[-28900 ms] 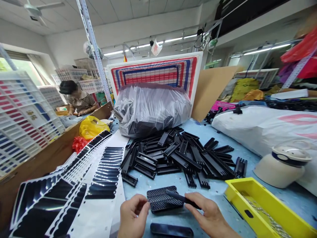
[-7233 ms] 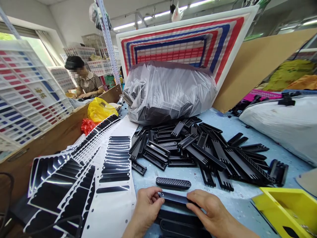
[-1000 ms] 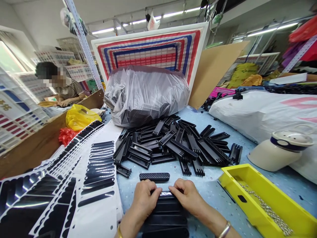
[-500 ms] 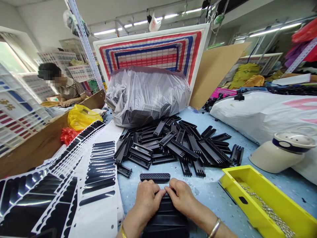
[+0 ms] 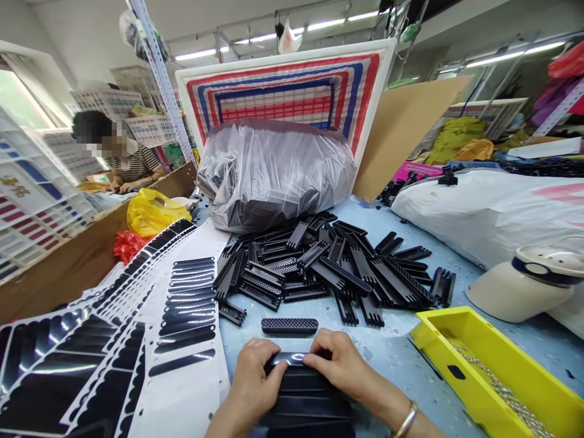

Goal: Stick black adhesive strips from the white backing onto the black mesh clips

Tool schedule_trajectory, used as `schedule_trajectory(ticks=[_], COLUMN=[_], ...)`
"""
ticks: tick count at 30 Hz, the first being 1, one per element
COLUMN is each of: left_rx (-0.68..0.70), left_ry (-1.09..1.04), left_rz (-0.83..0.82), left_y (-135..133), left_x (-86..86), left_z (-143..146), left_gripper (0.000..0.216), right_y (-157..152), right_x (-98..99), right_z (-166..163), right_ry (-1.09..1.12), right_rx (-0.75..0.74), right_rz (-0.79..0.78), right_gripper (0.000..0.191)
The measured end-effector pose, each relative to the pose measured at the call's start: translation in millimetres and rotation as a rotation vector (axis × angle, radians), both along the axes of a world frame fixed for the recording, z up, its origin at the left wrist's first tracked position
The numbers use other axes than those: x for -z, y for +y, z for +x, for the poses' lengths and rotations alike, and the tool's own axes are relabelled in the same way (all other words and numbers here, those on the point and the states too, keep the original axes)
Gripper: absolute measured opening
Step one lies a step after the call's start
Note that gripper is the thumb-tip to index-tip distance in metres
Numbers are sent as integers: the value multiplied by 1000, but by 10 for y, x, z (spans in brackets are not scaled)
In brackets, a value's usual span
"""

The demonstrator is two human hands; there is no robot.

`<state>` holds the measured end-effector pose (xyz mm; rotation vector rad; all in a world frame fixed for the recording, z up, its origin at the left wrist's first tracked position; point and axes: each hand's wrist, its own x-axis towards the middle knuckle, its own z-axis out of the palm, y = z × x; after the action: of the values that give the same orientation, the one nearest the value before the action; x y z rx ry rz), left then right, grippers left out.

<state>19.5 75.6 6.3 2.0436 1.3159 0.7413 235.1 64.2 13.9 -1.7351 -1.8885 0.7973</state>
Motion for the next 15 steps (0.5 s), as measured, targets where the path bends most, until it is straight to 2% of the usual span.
schedule_trajectory(ticks=[6,9,11,15], left_rx=[13,7,26,15], left_ry=[-67,-66,-68,-72], left_rz=[-50,-108,-139,-161], left_y=[-1,26,38,45], left_x=[-6,-46,-69,-81], left_z=[-14,-13,-8,-2], left_gripper=[17,20,21,20], right_y=[72,88,95,116], right_x=[112,90,40,-36], right_z=[-77,-90,-132,-266], right_ry=[-46,-75,-70,-113], right_rx=[43,39,10,-57], right_rz=[9,26,36,12], right_gripper=[35,39,37,21])
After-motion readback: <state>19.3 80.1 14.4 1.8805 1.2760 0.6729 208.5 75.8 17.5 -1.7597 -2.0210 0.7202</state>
